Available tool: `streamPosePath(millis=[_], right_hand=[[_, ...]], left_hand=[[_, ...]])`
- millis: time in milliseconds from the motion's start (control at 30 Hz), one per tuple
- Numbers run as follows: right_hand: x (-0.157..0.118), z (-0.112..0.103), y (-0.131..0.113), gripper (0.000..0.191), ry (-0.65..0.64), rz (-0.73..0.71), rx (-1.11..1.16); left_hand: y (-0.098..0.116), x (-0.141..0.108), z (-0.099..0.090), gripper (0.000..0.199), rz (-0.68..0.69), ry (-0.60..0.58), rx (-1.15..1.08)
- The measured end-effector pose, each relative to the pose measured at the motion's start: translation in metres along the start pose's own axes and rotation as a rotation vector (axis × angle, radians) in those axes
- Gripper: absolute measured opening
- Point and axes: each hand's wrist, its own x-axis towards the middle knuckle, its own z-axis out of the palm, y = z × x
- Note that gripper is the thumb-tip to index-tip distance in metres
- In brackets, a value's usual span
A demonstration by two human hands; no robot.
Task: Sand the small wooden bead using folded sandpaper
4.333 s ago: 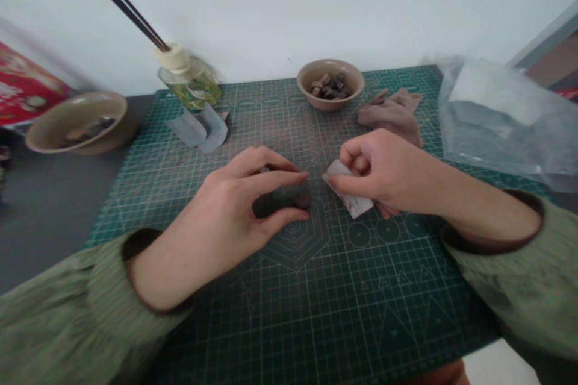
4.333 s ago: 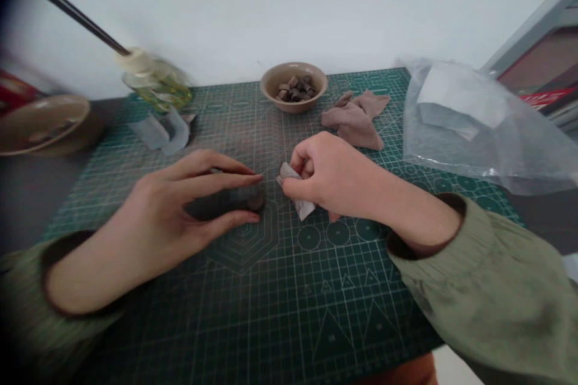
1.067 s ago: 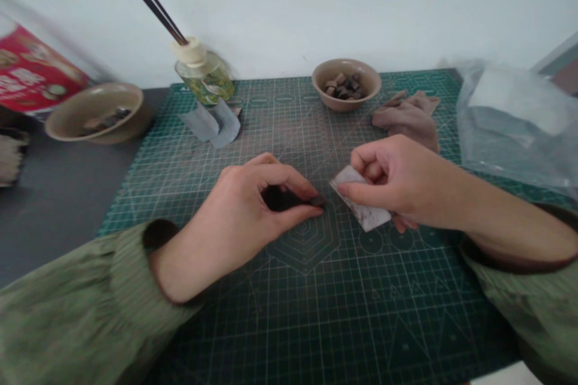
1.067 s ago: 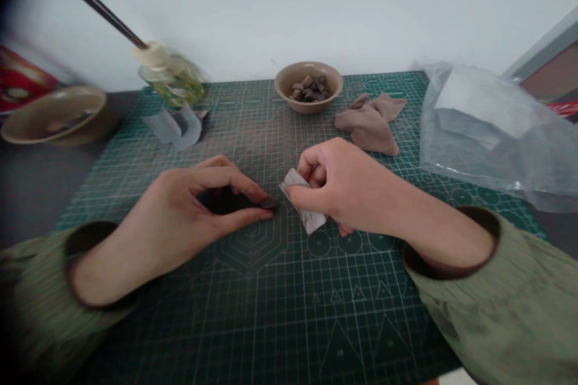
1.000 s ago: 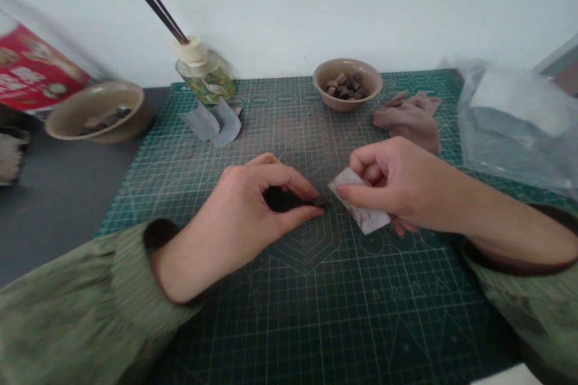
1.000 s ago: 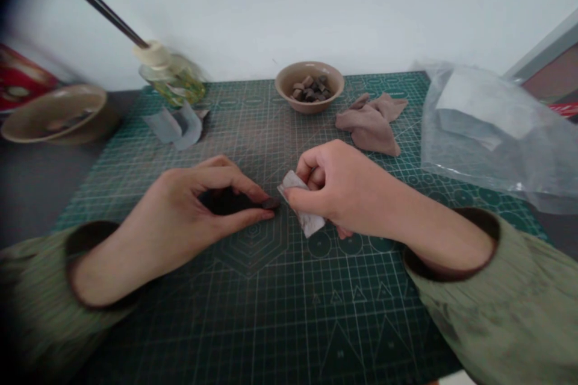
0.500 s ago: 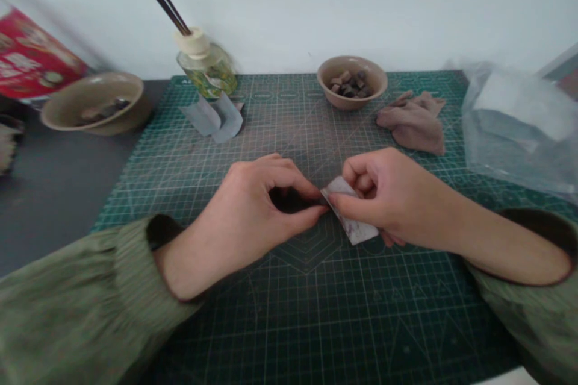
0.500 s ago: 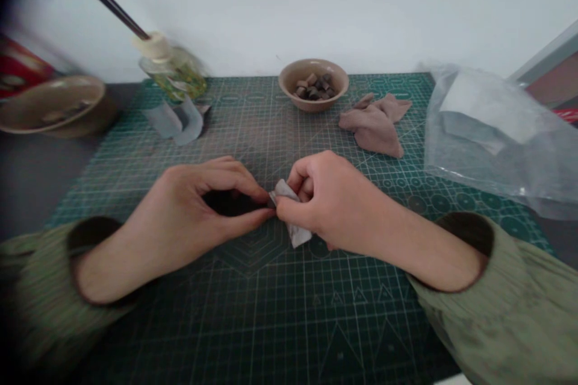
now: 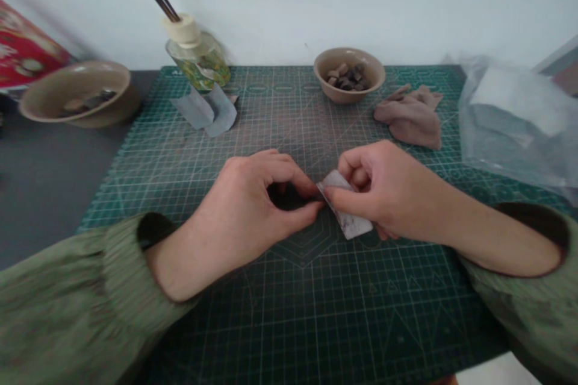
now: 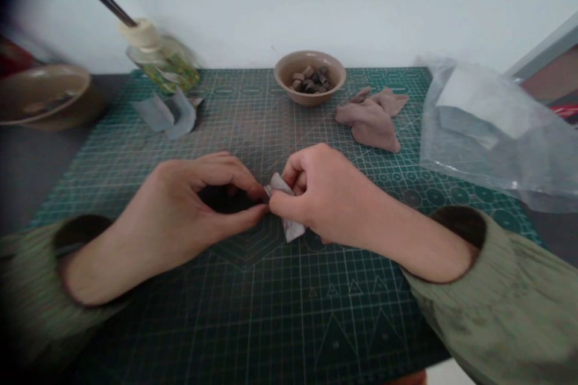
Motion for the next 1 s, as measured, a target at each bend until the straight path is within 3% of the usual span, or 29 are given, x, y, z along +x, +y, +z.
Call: streamPosePath(millis=[167, 300, 667, 1000], right_hand=[[0.0007, 0.0002, 0.0007, 0.032, 0.059, -0.039, -0.045], [-0.0003, -0.0017, 0.0025, 0.032, 0.004, -0.043, -0.042], [0.0008, -0.0023, 0.0013, 0.032, 0.055, -0.032, -0.067], [0.0007, -0.0036, 0.0021, 0.029, 0.016, -0.038, -0.043]], left_hand=[[0.0001, -0.0002, -0.001, 0.007, -0.001, -0.003, -0.003], [0.0003, 0.0003, -0.0009, 0.005, -0.015, -0.013, 0.004], [0.0023, 0.0011, -0.0023, 0.003, -0.036, -0.011, 0.013], [0.0038, -0.0005, -0.0024, 0.004, -0.048, -0.008, 0.005]])
